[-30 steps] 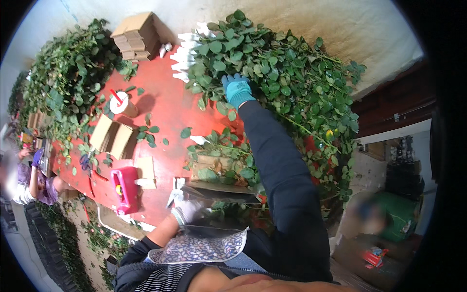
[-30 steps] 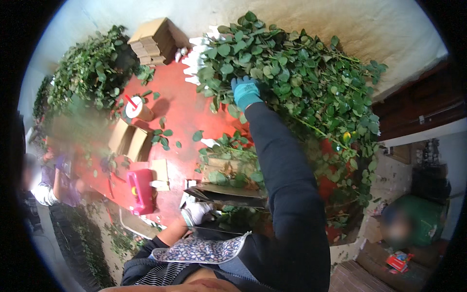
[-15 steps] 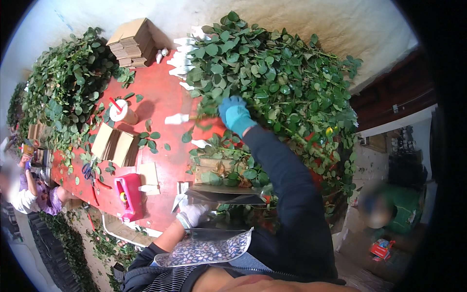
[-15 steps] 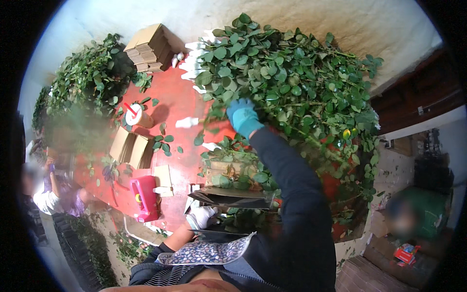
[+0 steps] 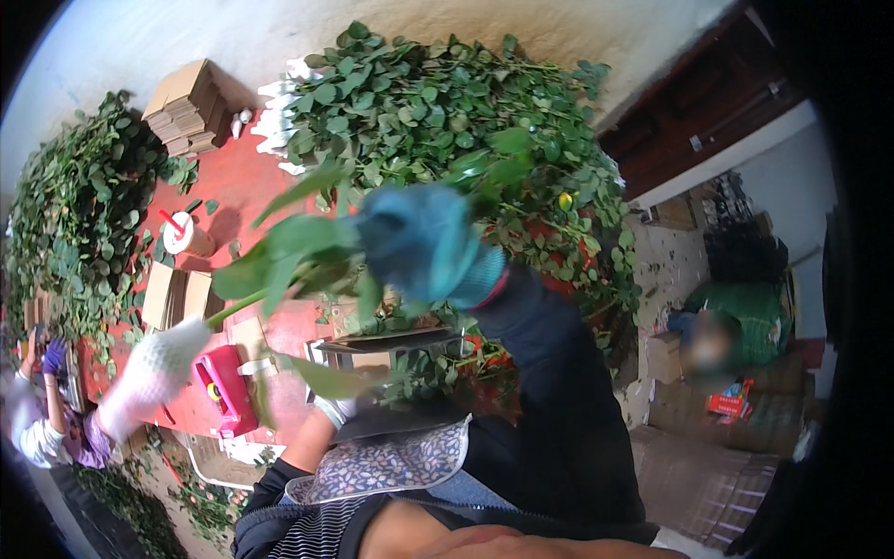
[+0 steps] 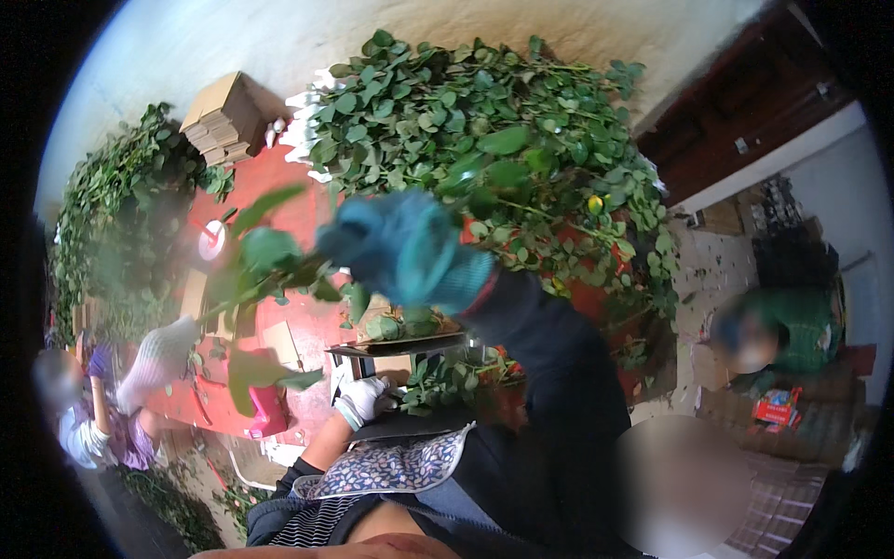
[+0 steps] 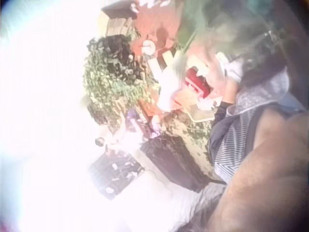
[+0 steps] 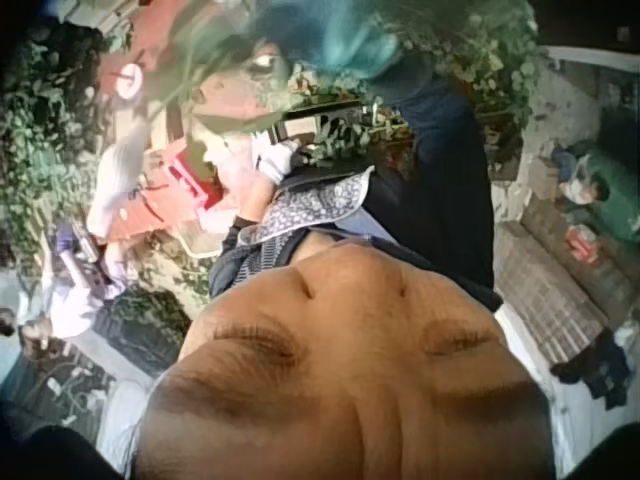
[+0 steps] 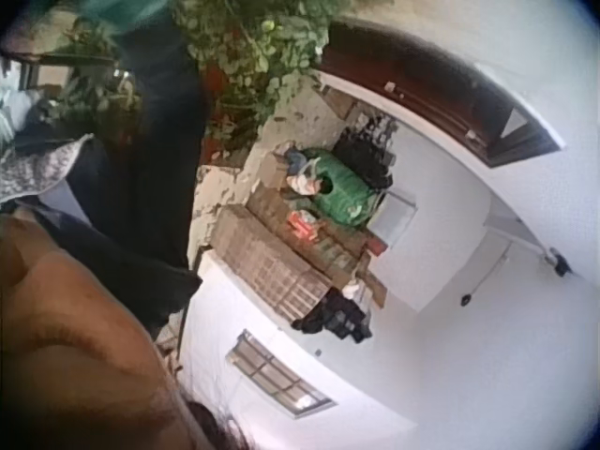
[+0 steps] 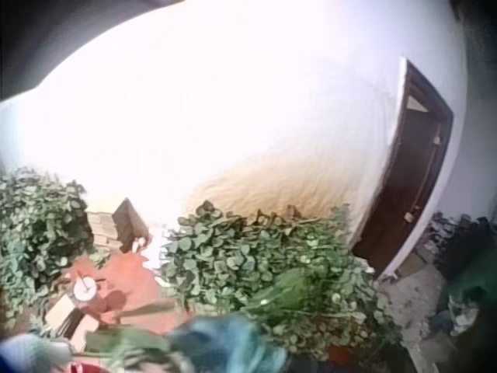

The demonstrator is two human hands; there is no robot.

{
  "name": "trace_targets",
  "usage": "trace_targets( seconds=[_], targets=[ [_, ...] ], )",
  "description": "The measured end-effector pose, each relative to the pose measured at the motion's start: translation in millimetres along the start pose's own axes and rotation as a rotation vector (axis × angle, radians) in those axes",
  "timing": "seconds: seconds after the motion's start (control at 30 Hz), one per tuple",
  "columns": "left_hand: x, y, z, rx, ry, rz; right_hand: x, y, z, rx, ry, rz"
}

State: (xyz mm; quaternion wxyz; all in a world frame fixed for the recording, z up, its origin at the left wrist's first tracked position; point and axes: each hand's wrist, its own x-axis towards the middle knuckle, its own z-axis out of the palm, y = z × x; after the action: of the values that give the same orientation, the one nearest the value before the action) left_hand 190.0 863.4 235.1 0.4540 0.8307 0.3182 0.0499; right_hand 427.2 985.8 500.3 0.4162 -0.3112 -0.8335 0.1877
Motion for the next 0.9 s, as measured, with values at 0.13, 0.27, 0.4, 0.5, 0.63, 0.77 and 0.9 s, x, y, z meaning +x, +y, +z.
trace_targets(
  seconds=[0.13, 0.27, 0.4, 0.5, 0.63, 0.77, 0.9],
  targets=[
    [10, 21, -2, 0.131, -0.045, 0.008, -18, -60, 25, -0.795, -0.249, -0.110],
    [-15, 23, -26, 0.160, 0.042, 0.005, -29, -118, 43, -0.928, -0.455, -0.018],
    [-66, 4, -31, 0.055, 0.092, 0.107, -64, -122, 44, -0.661, -0.784, 0.199],
    [-50, 3, -26, 0.053, 0.176, 0.170, -106, -90, 34, -0.576, -0.896, 0.327],
    [16, -7, 1, 0.172, 0.038, -0.195, -210, -8, 38, -0.476, -0.994, 0.474],
    [19, -52, 41, -0.376, 0.136, -0.232, -257, 55, 58, -0.441, -0.940, 0.701],
    [14, -62, 41, -0.551, 0.099, -0.286, -267, 88, 80, -0.392, -1.022, 0.663]
  ],
)
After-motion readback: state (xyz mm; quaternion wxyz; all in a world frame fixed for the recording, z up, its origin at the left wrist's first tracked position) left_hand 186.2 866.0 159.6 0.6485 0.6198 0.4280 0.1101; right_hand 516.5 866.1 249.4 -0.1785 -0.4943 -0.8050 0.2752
